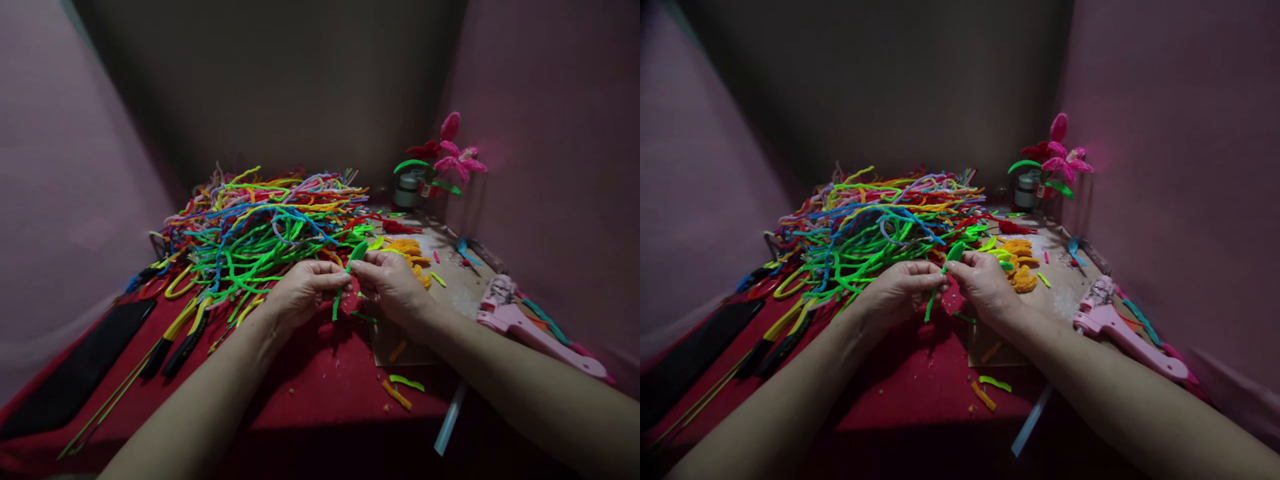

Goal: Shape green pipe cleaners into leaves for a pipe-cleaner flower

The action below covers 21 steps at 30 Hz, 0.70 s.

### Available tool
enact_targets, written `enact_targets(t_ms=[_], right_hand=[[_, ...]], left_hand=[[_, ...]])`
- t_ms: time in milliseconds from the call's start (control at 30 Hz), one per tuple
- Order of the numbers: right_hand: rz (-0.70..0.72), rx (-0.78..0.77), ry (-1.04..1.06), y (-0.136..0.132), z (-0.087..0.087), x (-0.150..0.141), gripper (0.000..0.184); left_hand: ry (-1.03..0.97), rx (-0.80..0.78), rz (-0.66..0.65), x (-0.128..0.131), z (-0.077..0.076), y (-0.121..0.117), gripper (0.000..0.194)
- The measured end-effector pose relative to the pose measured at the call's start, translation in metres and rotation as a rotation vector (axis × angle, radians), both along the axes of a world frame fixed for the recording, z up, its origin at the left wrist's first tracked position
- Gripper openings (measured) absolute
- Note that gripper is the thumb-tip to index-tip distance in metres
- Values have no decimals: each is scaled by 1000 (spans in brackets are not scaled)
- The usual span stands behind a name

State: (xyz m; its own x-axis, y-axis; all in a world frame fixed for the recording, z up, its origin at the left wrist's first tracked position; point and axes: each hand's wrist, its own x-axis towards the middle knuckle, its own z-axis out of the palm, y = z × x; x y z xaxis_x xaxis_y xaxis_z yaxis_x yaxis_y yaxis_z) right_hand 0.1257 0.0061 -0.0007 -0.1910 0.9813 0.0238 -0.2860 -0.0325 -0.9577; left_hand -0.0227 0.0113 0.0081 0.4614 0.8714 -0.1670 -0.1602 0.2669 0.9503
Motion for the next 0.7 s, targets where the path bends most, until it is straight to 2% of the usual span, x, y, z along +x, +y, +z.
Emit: enact_targets(t_ms=[133,267,433,600,700], right_hand=[[-10,19,-26,-1,1,0,27],[57,13,55,0,0,1,28],[111,-33,131,1,0,2,31],[134,-11,134,1,0,3,32],[131,-5,126,0,1,3,31]], left_hand=[[17,-7,3,1,0,2,14],[-103,-127,-71,0,-2,4,14],[-219,-241,-72,0,-1,1,12],[-179,-182,-90,0,0,-1,12],[-66,-45,-78,0,2,-2,14]])
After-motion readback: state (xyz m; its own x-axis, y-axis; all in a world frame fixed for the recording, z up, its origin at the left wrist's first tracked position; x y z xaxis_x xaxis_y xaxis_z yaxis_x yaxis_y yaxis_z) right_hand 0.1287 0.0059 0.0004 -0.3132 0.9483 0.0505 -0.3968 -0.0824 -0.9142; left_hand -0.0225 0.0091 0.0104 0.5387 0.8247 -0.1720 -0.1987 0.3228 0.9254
